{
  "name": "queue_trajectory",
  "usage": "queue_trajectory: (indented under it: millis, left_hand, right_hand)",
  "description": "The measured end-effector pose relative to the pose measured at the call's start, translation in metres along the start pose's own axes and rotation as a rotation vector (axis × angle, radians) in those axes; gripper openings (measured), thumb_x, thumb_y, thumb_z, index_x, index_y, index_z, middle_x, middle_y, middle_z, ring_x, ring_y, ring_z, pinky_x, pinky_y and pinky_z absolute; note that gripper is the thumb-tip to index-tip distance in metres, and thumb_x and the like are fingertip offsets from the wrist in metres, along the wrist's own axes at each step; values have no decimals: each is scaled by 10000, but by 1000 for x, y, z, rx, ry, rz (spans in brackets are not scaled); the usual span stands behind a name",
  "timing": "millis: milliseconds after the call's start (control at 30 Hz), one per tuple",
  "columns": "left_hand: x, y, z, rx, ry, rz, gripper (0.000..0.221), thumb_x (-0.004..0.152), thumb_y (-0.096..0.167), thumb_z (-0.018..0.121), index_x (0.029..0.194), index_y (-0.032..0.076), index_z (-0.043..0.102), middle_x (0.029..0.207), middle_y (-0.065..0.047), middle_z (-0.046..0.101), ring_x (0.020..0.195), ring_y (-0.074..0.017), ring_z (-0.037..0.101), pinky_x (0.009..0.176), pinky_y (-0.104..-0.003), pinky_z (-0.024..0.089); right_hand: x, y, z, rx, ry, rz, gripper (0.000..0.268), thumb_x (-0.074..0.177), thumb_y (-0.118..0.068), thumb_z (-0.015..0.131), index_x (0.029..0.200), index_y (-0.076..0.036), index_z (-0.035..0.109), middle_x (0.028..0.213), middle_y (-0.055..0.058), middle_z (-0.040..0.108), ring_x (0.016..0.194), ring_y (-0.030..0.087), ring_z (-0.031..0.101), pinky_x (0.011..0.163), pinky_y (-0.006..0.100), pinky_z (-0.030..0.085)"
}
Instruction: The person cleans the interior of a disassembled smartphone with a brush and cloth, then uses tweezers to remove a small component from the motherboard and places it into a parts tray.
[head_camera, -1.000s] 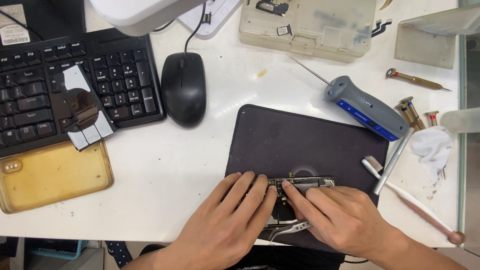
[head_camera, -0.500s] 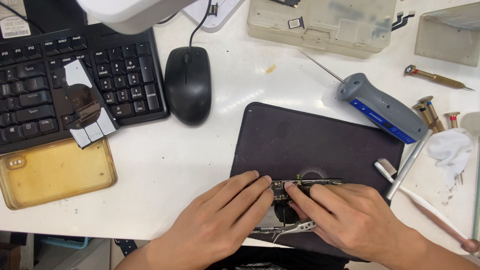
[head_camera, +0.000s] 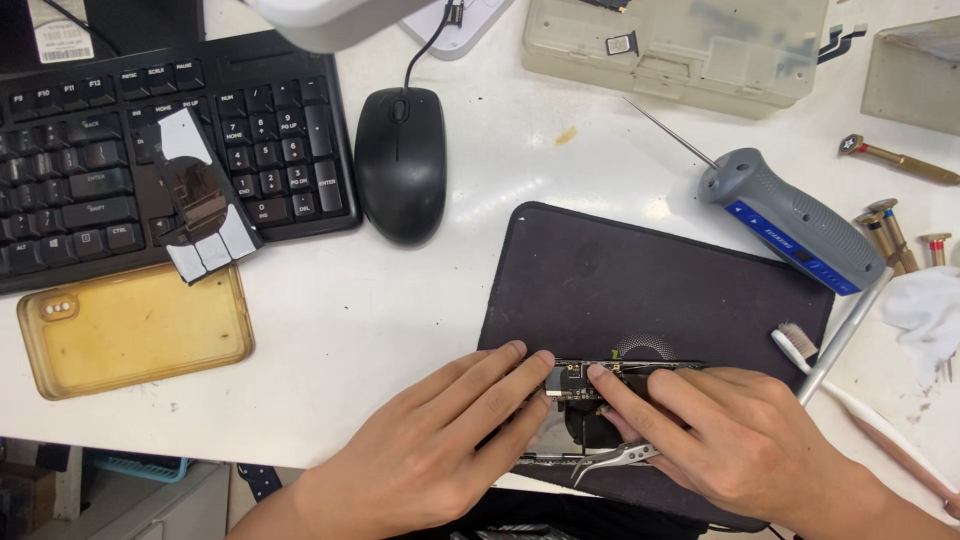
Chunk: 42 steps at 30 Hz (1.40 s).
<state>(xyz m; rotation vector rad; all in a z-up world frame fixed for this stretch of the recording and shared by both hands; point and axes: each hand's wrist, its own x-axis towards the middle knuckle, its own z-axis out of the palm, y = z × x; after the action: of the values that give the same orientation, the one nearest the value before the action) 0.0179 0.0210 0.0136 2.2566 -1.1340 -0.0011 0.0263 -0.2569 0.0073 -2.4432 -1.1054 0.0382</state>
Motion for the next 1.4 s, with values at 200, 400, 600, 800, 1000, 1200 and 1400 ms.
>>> queue_trajectory:
  millis: [200, 400, 600, 800, 1000, 1200, 1400]
  left_hand:
    - [-2, 1, 4, 18, -15, 17, 309, 958, 145, 629, 1178, -62, 694, 1387, -236, 613, 1301, -367, 614, 1052, -457, 534]
    - [-3, 2, 6, 28, 6, -6, 318, 954, 146, 612, 1199, -40, 693, 1377, -223, 616, 1316, -353, 614, 1065, -469, 526]
    - [-4, 4, 4, -3, 5, -24, 331, 951, 162, 657, 1195, -59, 688, 1356, -252, 621, 1299, -372, 609, 1044, -457, 529]
    - [-4, 4, 7, 48, 13, -22, 335, 970, 176, 660, 1217, -48, 687, 1361, -226, 627, 1306, -360, 620, 1060, -449, 530]
    - [-1, 7, 15, 63, -9, -24, 383, 961, 173, 626, 1237, -90, 670, 1381, -269, 595, 1276, -389, 608, 1060, -476, 511]
    - [0, 14, 20, 109, -45, -52, 417, 930, 138, 550, 1244, -116, 654, 1385, -304, 578, 1287, -414, 592, 1097, -506, 476]
    - [-2, 15, 23, 135, -63, -46, 430, 942, 148, 536, 1260, -119, 647, 1382, -308, 576, 1290, -417, 584, 1104, -517, 461]
  right_hand:
    - [4, -4, 1, -20, 45, -22, 418, 836, -229, 768, 1178, 5, 714, 684, 18, 566, 525, 140, 609, 488, 307, 544]
    - [6, -8, 0, -5, 2, 34, 420, 801, -234, 785, 1137, 13, 733, 657, 32, 578, 510, 154, 627, 461, 322, 543]
    - [5, -7, 2, 11, 42, 1, 418, 823, -237, 783, 1141, 26, 720, 698, 32, 593, 543, 151, 631, 491, 314, 545]
    - [5, -2, 5, 95, 15, 46, 393, 769, -239, 825, 1068, 7, 752, 611, 20, 567, 438, 139, 594, 395, 305, 503]
    - [3, 0, 6, 127, 41, 31, 405, 779, -239, 834, 1087, 7, 742, 636, 10, 558, 451, 118, 581, 396, 286, 487]
    - [0, -1, 8, 112, 101, -11, 437, 794, -246, 842, 1124, 17, 732, 631, 9, 521, 446, 127, 543, 406, 298, 471]
    - [1, -2, 9, 86, 70, -5, 440, 797, -259, 832, 1131, 7, 725, 635, 14, 531, 459, 137, 561, 417, 308, 490]
